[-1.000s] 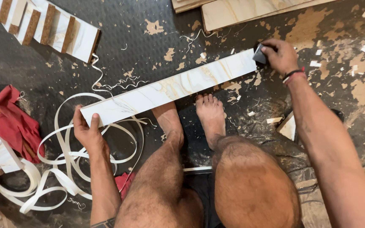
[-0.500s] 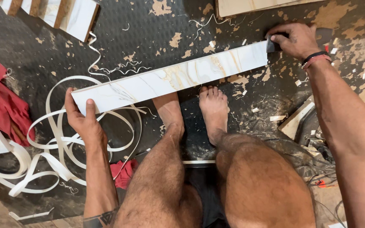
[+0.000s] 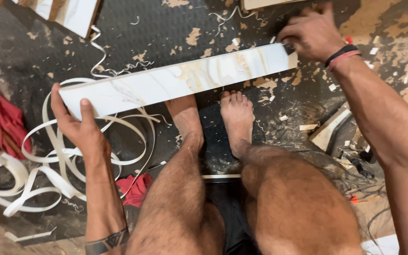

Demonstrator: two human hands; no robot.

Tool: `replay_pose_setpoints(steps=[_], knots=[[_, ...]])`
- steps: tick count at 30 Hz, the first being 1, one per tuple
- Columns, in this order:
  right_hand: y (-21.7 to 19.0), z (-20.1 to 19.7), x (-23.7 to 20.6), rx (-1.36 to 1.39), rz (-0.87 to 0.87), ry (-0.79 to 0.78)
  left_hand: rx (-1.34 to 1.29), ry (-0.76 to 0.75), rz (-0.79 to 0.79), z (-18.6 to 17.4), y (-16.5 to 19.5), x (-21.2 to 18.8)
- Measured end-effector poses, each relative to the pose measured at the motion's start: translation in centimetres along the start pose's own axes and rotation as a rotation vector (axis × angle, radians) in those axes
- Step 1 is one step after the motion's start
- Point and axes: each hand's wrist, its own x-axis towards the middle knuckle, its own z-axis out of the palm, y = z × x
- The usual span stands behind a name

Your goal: The person sits on the workshop floor and applies white edge banding tape to a long narrow wood strip, pressing it with a hand-held iron. They then trim and scrape the excess banding off the edges with a small blade and set the finished strip aside.

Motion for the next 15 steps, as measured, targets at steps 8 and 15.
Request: replay_pose_setpoints(steps=[8,15], knots=[[-16.9,-6.2,9.8,0.197,-0.304,0.294,0.312,-0.045,0.199,0.1,6.0,-0.7],[-31.5,-15.5,15.9,0.403,-0.441,0.507,0.445,-0.084,0.266,3.6,9.5,-4.1]])
